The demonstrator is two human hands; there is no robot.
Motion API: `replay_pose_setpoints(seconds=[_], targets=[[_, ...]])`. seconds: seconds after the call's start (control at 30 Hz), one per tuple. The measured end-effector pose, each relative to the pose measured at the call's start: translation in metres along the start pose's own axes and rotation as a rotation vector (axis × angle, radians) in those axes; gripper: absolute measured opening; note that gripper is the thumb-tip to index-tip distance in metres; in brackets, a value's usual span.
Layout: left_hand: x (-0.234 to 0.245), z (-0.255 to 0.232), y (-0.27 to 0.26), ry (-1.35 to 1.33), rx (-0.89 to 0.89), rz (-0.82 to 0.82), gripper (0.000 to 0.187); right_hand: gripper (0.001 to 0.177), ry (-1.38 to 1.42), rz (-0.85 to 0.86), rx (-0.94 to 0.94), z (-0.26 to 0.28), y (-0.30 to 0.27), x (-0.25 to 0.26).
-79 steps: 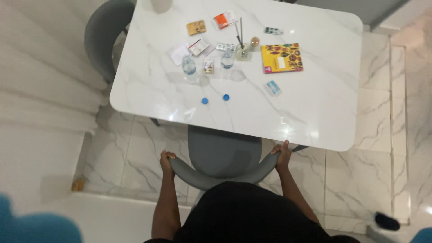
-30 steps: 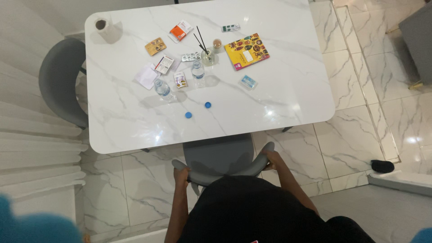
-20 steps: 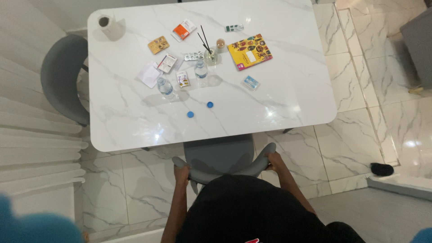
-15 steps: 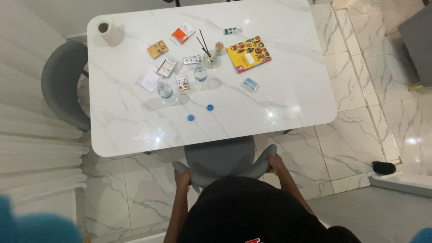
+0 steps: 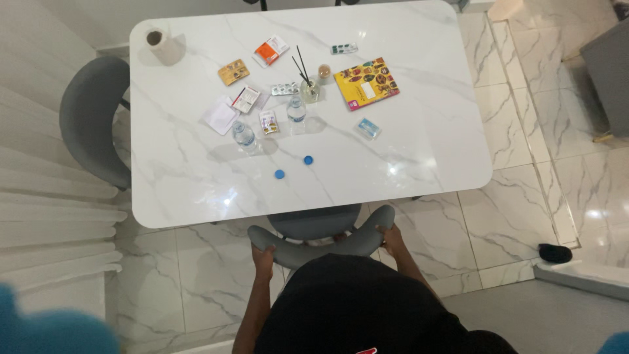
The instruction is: The person moves three chairs one by one from a living area to a white dining table.
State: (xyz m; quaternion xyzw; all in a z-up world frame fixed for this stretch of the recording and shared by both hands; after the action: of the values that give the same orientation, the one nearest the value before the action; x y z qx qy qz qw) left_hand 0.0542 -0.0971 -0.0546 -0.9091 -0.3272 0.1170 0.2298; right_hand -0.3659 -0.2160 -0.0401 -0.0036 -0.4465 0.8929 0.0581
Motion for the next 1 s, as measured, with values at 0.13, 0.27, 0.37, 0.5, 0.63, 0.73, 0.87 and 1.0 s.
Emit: replay_pose_setpoints(seconds=[0.13,0.27,0.37,0.5,0.63,0.73,0.87,1.0], targets=[[0.002,0.008,0.009,0.029,0.022,-0.041,0.085,0.067,-0.013,-0.007,-0.029,0.004,0.013,-0.006],[-0.002,0.011,0.018,0.008,0.03,-0.025,0.086,0.066,-0.005,0.032,-0.055,0.007,0.023,-0.013],[-0.004,0.007,0.02,0.062,0.045,-0.022,0.086,0.067,-0.04,0.036,-0.071,0.009,0.029,-0.014],[-0.006,0.002,0.025,0.131,0.033,-0.042,0.088,0.067,-0.111,0.0,-0.052,0.017,0.026,-0.009],[-0.004,0.013,0.028,0.134,0.062,-0.113,0.09,0.063,-0.126,-0.047,-0.088,0.012,0.021,-0.009],[-0.007,0.022,0.035,0.119,0.096,-0.131,0.093,0.055,-0.114,-0.076,-0.039,0.022,0.024,-0.011],[-0.005,0.021,0.044,0.295,0.074,-0.117,0.098,0.049,-0.155,-0.146,-0.035,0.022,0.028,-0.012],[-0.011,0.02,0.038,0.17,0.121,-0.071,0.101,0.046,-0.137,-0.179,-0.012,0.023,0.023,-0.01]])
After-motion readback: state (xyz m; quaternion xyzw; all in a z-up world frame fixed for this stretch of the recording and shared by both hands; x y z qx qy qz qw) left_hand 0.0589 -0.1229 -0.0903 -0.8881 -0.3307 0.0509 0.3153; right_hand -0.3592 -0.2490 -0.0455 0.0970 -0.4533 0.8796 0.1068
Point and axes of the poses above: each hand's wrist, its own y-axis towards the middle knuckle, its own x-axis out of the back of the hand, z = x × y, the point moved 9 cm from there along y, towards the middle knuckle, and after that the axes turned 2 degrees about -x, right-handed, at the moved point
